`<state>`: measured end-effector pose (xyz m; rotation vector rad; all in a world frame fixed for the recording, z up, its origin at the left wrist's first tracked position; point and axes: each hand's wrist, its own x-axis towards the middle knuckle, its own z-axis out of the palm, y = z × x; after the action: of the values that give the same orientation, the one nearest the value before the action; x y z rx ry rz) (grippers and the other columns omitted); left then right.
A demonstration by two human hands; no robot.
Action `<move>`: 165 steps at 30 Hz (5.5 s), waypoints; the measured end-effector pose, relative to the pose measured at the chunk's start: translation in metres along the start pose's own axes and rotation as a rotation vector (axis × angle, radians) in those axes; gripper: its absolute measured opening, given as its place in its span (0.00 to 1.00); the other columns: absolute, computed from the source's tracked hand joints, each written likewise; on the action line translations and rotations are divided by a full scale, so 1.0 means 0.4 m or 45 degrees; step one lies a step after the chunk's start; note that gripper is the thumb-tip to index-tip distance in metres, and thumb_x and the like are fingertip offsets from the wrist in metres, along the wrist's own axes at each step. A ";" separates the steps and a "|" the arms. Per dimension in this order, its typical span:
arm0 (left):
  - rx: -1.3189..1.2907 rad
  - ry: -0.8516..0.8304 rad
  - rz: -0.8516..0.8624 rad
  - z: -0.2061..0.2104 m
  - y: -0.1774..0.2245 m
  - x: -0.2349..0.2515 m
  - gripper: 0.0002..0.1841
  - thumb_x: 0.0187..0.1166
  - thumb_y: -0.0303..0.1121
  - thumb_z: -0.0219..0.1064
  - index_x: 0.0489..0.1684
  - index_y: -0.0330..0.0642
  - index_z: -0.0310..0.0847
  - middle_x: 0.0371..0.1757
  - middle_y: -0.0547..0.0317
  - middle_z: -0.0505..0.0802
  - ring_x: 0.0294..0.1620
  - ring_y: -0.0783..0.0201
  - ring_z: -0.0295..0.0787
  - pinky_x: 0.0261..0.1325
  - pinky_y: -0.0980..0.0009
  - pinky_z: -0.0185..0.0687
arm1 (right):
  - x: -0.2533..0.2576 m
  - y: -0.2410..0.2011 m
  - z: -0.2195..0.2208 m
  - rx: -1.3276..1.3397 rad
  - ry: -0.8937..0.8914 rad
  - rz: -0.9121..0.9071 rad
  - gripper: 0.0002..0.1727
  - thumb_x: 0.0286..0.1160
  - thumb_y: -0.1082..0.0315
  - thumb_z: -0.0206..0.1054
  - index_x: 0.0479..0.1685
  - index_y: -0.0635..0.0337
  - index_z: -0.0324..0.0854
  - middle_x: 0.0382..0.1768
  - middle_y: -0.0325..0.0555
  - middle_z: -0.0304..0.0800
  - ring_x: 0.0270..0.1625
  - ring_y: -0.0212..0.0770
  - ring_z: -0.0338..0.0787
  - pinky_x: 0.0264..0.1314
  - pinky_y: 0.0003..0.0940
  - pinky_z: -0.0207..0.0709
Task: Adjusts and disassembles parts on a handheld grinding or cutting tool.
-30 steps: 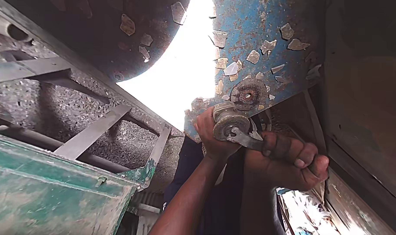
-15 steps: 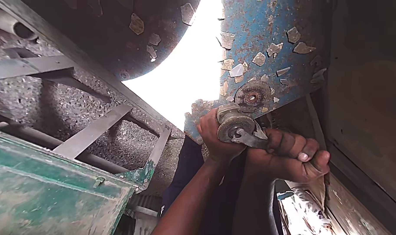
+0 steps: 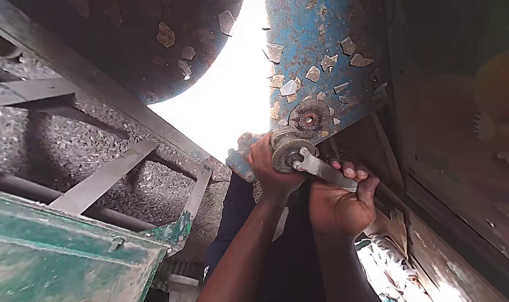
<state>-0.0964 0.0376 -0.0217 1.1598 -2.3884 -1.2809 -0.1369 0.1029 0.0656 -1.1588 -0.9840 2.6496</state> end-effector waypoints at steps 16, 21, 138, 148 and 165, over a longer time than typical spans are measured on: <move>0.019 0.011 -0.036 0.003 -0.003 0.003 0.45 0.38 0.65 0.82 0.55 0.40 0.84 0.49 0.50 0.92 0.55 0.55 0.87 0.65 0.46 0.74 | -0.074 -0.142 -0.148 -0.559 -0.937 1.033 0.14 0.85 0.69 0.62 0.65 0.49 0.80 0.52 0.43 0.91 0.49 0.37 0.93 0.52 0.34 0.89; 0.084 -0.121 -0.116 -0.005 -0.025 -0.011 0.47 0.38 0.64 0.85 0.59 0.42 0.82 0.44 0.54 0.92 0.49 0.57 0.88 0.58 0.48 0.78 | -0.141 -0.034 -0.106 -0.843 -0.768 0.567 0.20 0.91 0.45 0.53 0.55 0.54 0.72 0.25 0.31 0.80 0.21 0.20 0.76 0.20 0.15 0.69; 0.086 0.140 -0.007 0.019 0.013 0.002 0.46 0.41 0.72 0.77 0.50 0.37 0.85 0.45 0.52 0.93 0.49 0.57 0.86 0.59 0.53 0.75 | 0.338 -0.164 0.109 -2.217 -2.389 -1.195 0.20 0.90 0.51 0.54 0.75 0.33 0.81 0.33 0.46 0.87 0.30 0.41 0.81 0.31 0.36 0.68; -0.012 0.054 -0.009 0.011 0.009 0.004 0.43 0.45 0.67 0.77 0.55 0.39 0.83 0.50 0.53 0.92 0.54 0.57 0.84 0.62 0.52 0.70 | 0.255 -0.163 0.027 -2.235 -1.992 -1.060 0.19 0.89 0.52 0.58 0.69 0.45 0.86 0.37 0.47 0.90 0.38 0.38 0.87 0.39 0.32 0.76; 0.009 0.025 0.054 0.015 0.005 0.003 0.45 0.44 0.70 0.77 0.52 0.38 0.83 0.45 0.52 0.91 0.49 0.56 0.83 0.60 0.52 0.69 | 0.205 -0.037 0.048 -0.756 -0.263 -0.096 0.16 0.92 0.65 0.51 0.33 0.51 0.78 0.20 0.34 0.78 0.22 0.30 0.82 0.27 0.25 0.80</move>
<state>-0.1015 0.0412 -0.0240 1.1122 -2.3919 -1.2431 -0.2106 0.1307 0.0324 -0.8980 -1.8995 2.5208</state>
